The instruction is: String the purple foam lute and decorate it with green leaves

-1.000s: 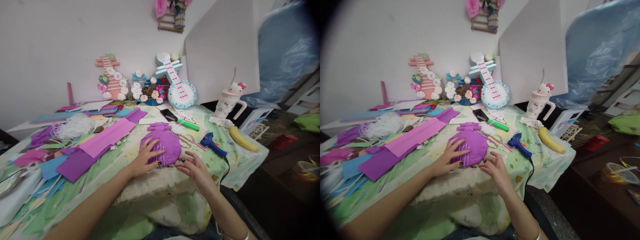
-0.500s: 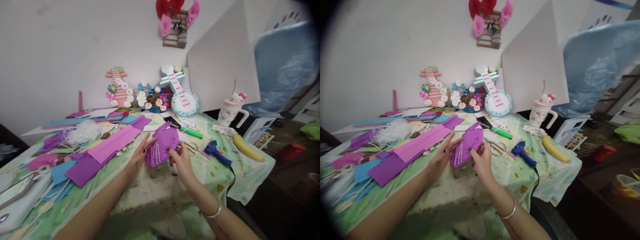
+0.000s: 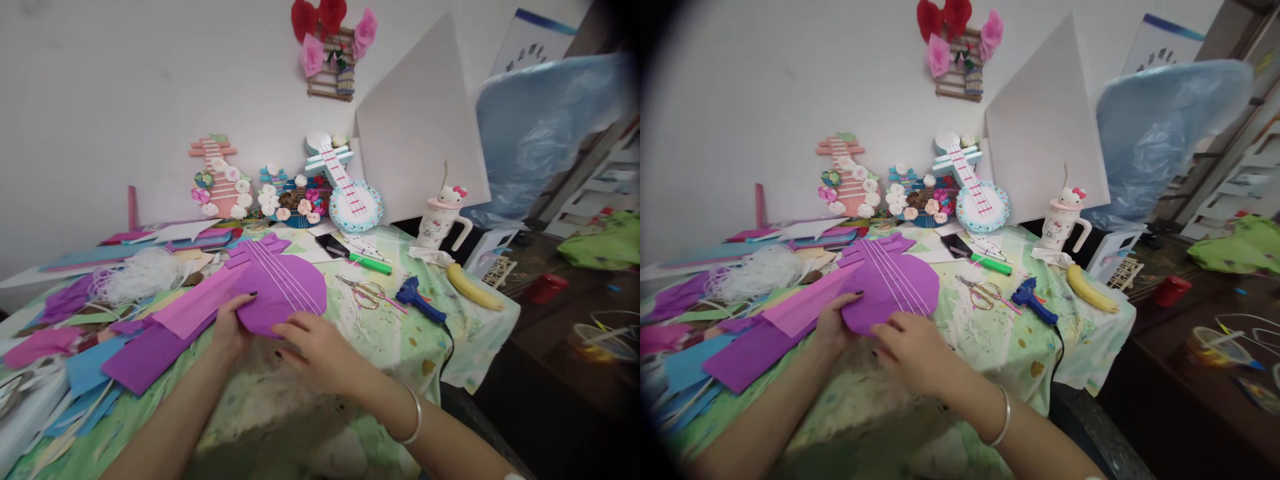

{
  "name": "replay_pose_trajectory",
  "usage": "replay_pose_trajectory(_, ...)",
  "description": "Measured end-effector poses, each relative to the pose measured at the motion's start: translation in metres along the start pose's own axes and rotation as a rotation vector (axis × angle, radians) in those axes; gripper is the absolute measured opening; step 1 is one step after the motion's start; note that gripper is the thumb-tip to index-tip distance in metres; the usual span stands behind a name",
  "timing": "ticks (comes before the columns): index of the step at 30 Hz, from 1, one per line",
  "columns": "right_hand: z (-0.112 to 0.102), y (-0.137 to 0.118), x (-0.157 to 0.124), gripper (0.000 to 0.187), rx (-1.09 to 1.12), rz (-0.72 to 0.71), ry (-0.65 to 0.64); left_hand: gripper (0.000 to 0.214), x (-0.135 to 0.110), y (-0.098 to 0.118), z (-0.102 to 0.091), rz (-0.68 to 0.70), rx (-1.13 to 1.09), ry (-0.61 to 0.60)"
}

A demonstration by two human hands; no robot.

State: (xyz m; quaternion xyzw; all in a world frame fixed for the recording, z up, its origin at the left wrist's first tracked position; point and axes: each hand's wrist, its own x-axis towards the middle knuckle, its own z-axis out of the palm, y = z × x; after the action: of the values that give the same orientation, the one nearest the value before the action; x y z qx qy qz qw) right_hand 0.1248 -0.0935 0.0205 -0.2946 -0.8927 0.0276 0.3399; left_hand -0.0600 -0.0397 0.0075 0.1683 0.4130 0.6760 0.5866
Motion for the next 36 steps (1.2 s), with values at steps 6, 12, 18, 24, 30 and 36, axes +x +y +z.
replay_pose_trajectory(6, -0.012, 0.046, -0.082, 0.009, -0.222, 0.541, 0.29, 0.025, 0.006, -0.014, 0.004, -0.139, 0.11, -0.054)
replay_pose_trajectory(12, -0.003, 0.064, -0.109, 0.01, -0.317, 0.662, 0.197, 0.03, 0.01, -0.023, -0.001, -0.147, 0.312, -0.256)
replay_pose_trajectory(18, -0.002, 0.071, -0.105, 0.016, -0.101, 0.732, 0.309, 0.046, 0.017, -0.03, -0.009, 0.068, 0.659, -0.345)
replay_pose_trajectory(24, -0.014, 0.076, -0.119, 0.02, 0.309, 0.89, 0.539, 0.053, 0.022, -0.019, -0.016, 0.554, 1.193, 0.033)
replay_pose_trajectory(30, -0.031, 0.06, -0.115, 0.02, 0.505, 0.835, 0.605, 0.012, -0.015, -0.01, -0.012, 0.969, 1.088, 0.049)
replay_pose_trajectory(36, -0.038, 0.04, -0.111, 0.016, 0.616, 0.766, 0.492, 0.02, -0.088, -0.043, 0.014, 1.131, 1.075, -0.472)
